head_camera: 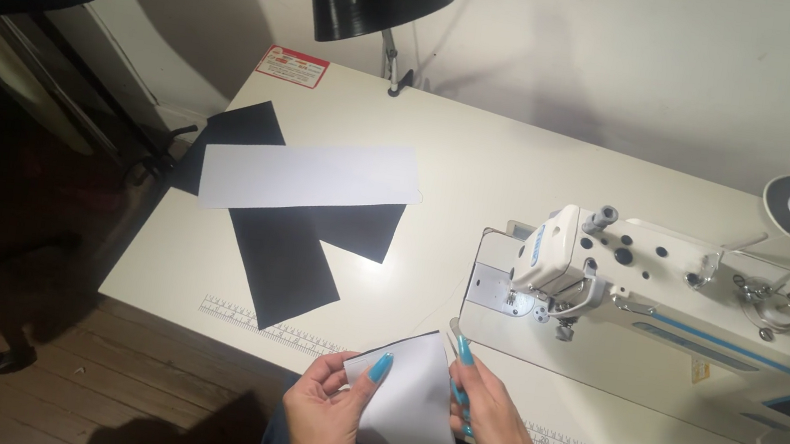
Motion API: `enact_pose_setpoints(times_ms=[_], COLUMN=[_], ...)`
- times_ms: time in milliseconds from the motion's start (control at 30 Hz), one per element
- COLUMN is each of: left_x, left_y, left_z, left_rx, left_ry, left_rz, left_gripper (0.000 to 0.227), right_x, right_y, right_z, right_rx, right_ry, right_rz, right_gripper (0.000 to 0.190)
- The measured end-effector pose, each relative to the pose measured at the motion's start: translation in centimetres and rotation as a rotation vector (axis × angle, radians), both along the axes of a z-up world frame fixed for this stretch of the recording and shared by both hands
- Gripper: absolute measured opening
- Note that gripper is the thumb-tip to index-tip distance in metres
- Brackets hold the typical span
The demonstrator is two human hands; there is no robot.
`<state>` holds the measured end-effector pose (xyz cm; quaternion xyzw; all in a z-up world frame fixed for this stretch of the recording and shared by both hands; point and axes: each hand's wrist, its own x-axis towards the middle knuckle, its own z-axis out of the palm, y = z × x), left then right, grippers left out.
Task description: Aligning and trimming pieces of material at a sewing station
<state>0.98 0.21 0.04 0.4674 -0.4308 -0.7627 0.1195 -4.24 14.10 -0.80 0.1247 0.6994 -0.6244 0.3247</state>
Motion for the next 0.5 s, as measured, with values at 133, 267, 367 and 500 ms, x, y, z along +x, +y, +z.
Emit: enact_pose_setpoints(times_ms=[133, 267, 367, 500], left_x=[0.3, 0.7, 0.6, 0.7], left_y=[0.0, -0.2, -0.2, -0.3], left_z=[0.1, -0.2, -0.4, -1.5], left_rx=[-0.037, -0.062, -0.068, -0.141], left_ry=[-0.040, -0.038, -0.028, -0.025], left_rz=[-0.031, -0.032, -0.020, -0.056], left_gripper=[0.029, 0.029, 0.028, 0.031], right_x=[-0.1, -0.3, 0.2, 0.8], right_y=[-0.5, -1.1, -0.6, 0.9], right_z=[0.2, 0.4, 0.8, 0.2], right_rx=[-0.071, -0.004, -0.062, -0.005], right_ry=[-0.047, -0.028, -0.014, -0.031], right_rz=[0.000, 0.053, 0.027, 0.054], right_gripper=[0.034, 0.034, 0.031, 0.037])
